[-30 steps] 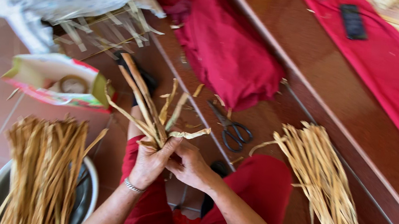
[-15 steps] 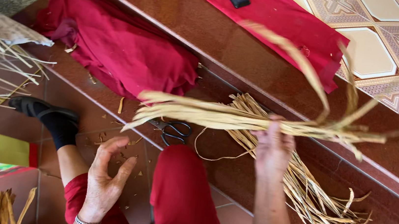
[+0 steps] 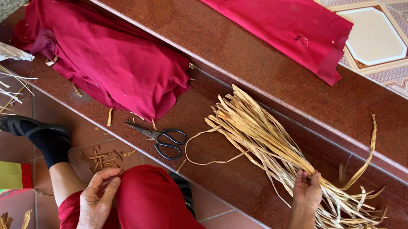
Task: The person sits on the floor and uses scissors to trim bundles of dried plant strips. They repeatedly pick up a bundle, align the ends, and cut them to a uniform length, then place the trimmed pieces on the floor beside them.
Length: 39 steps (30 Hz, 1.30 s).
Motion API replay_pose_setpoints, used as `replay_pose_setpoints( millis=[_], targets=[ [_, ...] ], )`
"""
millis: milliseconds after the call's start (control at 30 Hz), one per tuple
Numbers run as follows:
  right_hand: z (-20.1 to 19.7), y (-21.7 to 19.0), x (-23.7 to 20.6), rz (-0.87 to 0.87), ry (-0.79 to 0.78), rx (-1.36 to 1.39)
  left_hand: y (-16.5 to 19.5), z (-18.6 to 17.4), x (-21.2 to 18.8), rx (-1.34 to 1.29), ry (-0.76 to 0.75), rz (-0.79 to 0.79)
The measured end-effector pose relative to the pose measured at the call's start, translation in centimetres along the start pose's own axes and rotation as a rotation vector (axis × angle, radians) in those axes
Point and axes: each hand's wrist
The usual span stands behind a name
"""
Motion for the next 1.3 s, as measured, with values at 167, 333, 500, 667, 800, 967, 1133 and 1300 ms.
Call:
replay_pose_setpoints(
  millis=[167, 333, 500, 667, 800, 967, 1133, 1300],
  targets=[
    [-0.9, -1.3, 0.2, -0.026, -0.008, -0.079, -1.1, -0.1, -0.1, -0.164, 0.028, -0.084],
    [-1.8, -1.3, -0.9, -0.052, -0.032, -0.667, -2.0, -0.1, -0.7, -0.204, 0.071, -0.068],
    [-2.6, -1.7, -2.6, 0.082, -0.005, -1.050, -3.8, -2.8, -2.6, -0.272, 0.165, -0.224],
    [-2.8, 0.4, -4.8, 0.129, -0.250, -1.276, -5.8, -8.0, -6.5, -0.319, 0.345, -0.276],
    [-1.9, 6.0, -8.2, 0.129, -0.596, -1.285, -7.4, -12.8, -10.3, -0.319, 0.529, -0.349],
    [2.8, 15.1, -14.7, 0.018, -0.996, -1.046, -10.7, -19.4, -15.9, -0.300, 0.798, -0.390],
    [8.5, 20.8, -26.1, 0.091, -1.455, -0.591, -13.8, -25.1, -21.6, -0.182, 1.094, -0.386],
    [10.5, 23.0, -37.7, 0.158, -1.764, -0.548, -14.4, -28.6, -24.8, 0.396, 1.317, -0.389]
  ],
)
Point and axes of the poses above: each hand's wrist, its own x-axis towards the middle knuckle, its own z-axis out of the palm, y = z × x, and after that the axes turned 9 degrees about -z, right-handed
